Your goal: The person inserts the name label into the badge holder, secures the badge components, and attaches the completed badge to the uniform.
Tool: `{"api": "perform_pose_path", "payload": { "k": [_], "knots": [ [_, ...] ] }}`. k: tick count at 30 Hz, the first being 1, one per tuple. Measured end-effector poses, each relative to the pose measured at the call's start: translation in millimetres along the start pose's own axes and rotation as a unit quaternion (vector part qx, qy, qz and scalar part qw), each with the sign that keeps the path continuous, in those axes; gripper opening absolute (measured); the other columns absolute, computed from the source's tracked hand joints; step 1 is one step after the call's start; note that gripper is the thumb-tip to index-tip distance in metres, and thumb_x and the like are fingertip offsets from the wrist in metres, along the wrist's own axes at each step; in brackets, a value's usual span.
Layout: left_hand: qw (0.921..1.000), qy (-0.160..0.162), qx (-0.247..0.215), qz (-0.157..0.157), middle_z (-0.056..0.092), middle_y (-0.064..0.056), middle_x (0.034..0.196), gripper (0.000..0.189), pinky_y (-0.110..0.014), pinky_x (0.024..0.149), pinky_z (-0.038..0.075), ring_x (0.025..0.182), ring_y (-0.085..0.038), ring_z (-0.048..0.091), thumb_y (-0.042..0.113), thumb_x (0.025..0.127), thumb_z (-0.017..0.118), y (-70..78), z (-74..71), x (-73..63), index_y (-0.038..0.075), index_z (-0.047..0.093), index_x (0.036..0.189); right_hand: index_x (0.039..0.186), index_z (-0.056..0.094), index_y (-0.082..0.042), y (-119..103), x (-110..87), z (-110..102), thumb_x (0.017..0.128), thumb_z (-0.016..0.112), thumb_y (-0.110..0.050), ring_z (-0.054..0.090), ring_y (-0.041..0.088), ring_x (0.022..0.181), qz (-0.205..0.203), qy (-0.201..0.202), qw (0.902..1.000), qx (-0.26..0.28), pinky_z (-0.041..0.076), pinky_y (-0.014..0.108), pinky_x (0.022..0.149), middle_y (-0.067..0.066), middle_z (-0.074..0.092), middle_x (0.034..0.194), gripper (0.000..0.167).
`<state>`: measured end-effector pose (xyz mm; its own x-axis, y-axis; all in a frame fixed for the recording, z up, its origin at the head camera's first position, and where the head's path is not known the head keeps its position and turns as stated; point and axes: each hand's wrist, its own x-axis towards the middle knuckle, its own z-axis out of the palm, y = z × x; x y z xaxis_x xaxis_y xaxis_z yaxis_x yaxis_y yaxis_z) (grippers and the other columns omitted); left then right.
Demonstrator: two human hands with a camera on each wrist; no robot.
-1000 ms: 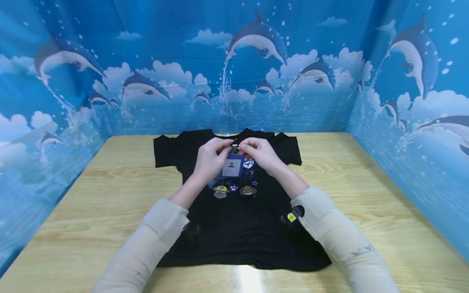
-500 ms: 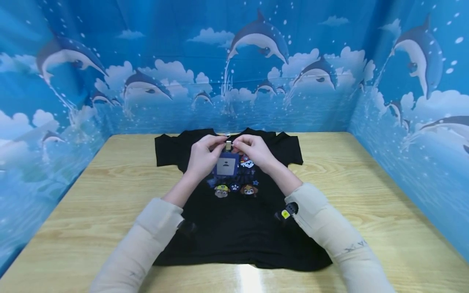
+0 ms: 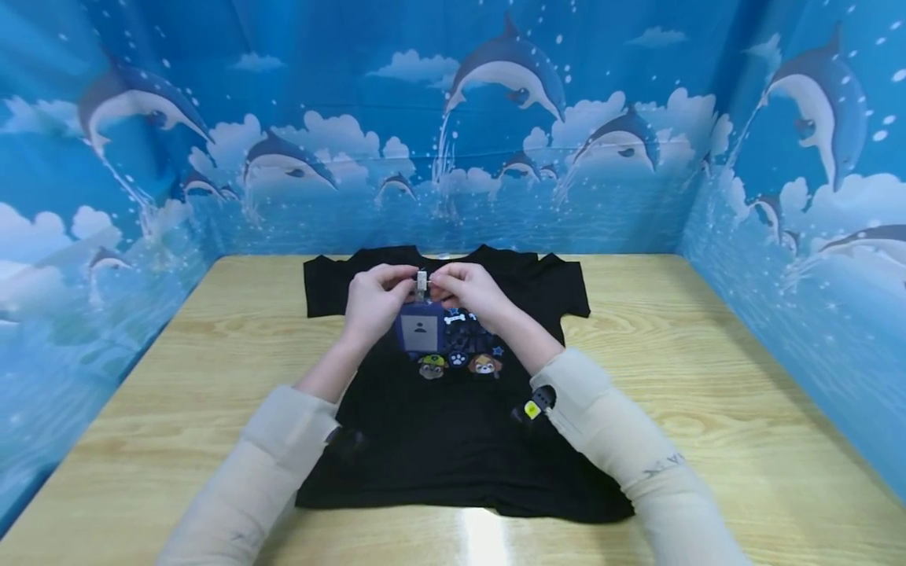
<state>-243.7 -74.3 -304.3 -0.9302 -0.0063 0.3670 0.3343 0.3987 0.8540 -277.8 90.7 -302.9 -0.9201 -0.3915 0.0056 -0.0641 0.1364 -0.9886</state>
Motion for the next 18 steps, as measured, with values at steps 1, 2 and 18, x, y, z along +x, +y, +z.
{"api": "perform_pose_path", "payload": {
  "k": [1, 2, 18],
  "knots": [
    [0.9998, -0.002, -0.009, -0.016, 0.066, -0.017, 0.102, 0.021, -0.029, 0.071, 0.053, 0.086, -0.024, 0.066, 0.002, 0.089, 0.057, -0.9, -1.1, 0.8, -0.004, 0.066, 0.107, 0.099, 0.060, 0.004, 0.4, 2.3, 1.8, 0.097, 0.049, -0.014, 0.059, 0.014, 0.078, 0.014, -0.002, 0.9998, 0.011, 0.050, 0.035, 0.076, 0.005, 0.060, 0.085, 0.021],
    [0.9993, -0.003, -0.020, -0.031, 0.066, -0.017, 0.103, 0.021, -0.028, 0.071, 0.053, 0.086, -0.025, 0.066, 0.002, 0.089, 0.057, -2.0, -2.0, 1.8, -0.005, 0.066, 0.108, 0.098, 0.060, 0.003, 1.0, 4.7, 3.7, 0.097, 0.049, -0.014, 0.059, 0.013, 0.077, 0.027, -0.004, 0.9993, 0.024, 0.050, 0.033, 0.074, 0.005, 0.060, 0.084, 0.021],
    [0.9908, 0.016, -0.074, -0.112, 0.065, -0.020, 0.099, 0.022, -0.026, 0.070, 0.053, 0.080, -0.019, 0.063, 0.006, 0.091, 0.055, -22.1, -4.5, 31.6, -0.006, 0.066, 0.106, 0.106, 0.057, 0.007, 8.6, 45.5, 12.7, 0.097, 0.049, -0.015, 0.060, 0.012, 0.070, 0.101, 0.015, 0.9872, 0.122, 0.047, 0.030, 0.072, 0.002, 0.059, 0.077, 0.025]
  ]
}}
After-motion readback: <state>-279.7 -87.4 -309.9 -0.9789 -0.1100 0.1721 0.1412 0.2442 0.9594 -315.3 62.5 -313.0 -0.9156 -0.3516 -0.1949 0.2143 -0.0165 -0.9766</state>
